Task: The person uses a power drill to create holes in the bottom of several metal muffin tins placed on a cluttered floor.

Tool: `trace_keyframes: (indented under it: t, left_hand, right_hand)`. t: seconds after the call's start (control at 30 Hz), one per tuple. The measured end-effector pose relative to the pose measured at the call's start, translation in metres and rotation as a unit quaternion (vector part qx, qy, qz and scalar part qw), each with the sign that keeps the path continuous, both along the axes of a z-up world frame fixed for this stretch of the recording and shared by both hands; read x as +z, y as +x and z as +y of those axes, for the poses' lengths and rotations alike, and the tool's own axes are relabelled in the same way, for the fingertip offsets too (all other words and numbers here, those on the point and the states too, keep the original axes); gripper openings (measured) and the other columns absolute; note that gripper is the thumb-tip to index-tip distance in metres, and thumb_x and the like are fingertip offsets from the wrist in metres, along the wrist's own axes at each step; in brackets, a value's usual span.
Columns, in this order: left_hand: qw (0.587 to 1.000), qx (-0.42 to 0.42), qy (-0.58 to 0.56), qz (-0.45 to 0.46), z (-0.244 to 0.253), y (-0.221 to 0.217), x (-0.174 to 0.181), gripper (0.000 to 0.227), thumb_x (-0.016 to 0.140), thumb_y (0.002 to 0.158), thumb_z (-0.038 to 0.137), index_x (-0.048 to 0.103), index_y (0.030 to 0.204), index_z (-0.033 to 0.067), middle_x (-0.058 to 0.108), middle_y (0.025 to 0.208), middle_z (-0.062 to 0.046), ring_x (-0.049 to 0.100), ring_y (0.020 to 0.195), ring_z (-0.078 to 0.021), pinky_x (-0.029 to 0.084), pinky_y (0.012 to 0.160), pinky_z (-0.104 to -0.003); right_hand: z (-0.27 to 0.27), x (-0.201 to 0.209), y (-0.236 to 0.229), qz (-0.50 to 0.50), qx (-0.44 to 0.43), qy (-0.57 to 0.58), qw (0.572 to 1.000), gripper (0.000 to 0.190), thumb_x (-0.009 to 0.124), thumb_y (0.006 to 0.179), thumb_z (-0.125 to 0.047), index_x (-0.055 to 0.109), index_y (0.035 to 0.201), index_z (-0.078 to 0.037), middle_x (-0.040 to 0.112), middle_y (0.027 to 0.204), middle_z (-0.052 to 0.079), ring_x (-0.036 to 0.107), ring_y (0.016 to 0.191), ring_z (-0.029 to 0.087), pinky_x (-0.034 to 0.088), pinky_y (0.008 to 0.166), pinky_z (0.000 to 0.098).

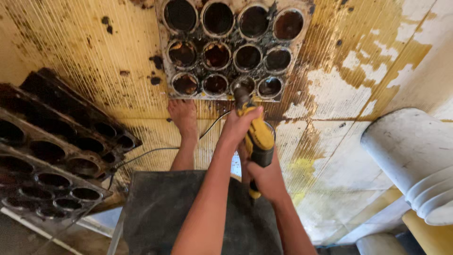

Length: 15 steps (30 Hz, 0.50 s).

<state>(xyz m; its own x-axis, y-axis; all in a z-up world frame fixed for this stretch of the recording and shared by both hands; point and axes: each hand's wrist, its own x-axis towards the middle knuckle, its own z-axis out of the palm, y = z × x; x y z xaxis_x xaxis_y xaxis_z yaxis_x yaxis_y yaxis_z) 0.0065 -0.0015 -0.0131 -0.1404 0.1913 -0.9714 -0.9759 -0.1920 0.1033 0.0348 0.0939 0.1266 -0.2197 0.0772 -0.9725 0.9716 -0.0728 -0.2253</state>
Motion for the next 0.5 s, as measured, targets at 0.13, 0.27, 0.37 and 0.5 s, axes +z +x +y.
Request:
trace_keyframes:
  t: [0.13,0.27,0.37,0.5]
  left_hand:
    - [0.997,0.012,0.016,0.077,0.020,-0.002,-0.003,0.043,0.081,0.082,0.042,0.071,0.089,0.0005,0.073,0.084,-0.009,0.070,0.076,-0.0225,0.054,0.072,-0.037]
    - [1.000,-0.015,0.010,-0.012,0.012,-0.006,0.004,0.035,0.079,0.075,0.041,0.074,0.085,0.0079,0.075,0.083,-0.006,0.073,0.077,-0.0187,0.054,0.071,-0.036]
    - [0.998,0.019,-0.061,0.011,0.013,-0.006,0.010,0.042,0.082,0.075,0.041,0.067,0.090,0.0046,0.074,0.087,-0.008,0.072,0.078,-0.0199,0.056,0.073,-0.035]
    - [0.999,0.021,0.016,-0.029,0.006,-0.005,0.007,0.048,0.081,0.075,0.043,0.070,0.097,0.0019,0.073,0.090,-0.009,0.071,0.080,-0.0211,0.054,0.074,-0.035]
  right_hand:
    - [0.002,-0.008,0.012,0.046,0.023,0.093,0.994,0.056,0.064,0.075,-0.001,0.046,0.127,-0.005,0.060,0.083,0.006,0.060,0.061,0.016,0.052,0.052,0.0310]
    - [0.011,-0.008,0.021,-0.026,-0.007,0.073,0.997,0.055,0.066,0.074,-0.002,0.046,0.125,-0.005,0.064,0.084,0.009,0.063,0.064,0.016,0.053,0.056,0.0317]
    - [0.015,-0.015,0.016,0.071,0.028,0.045,0.996,0.050,0.064,0.078,-0.002,0.049,0.125,0.000,0.063,0.087,0.009,0.062,0.066,0.017,0.054,0.058,0.0335]
    - [-0.001,-0.006,0.017,0.111,0.022,0.101,0.988,0.078,0.065,0.072,-0.002,0.036,0.144,-0.009,0.061,0.098,0.003,0.061,0.075,0.012,0.054,0.063,0.0305]
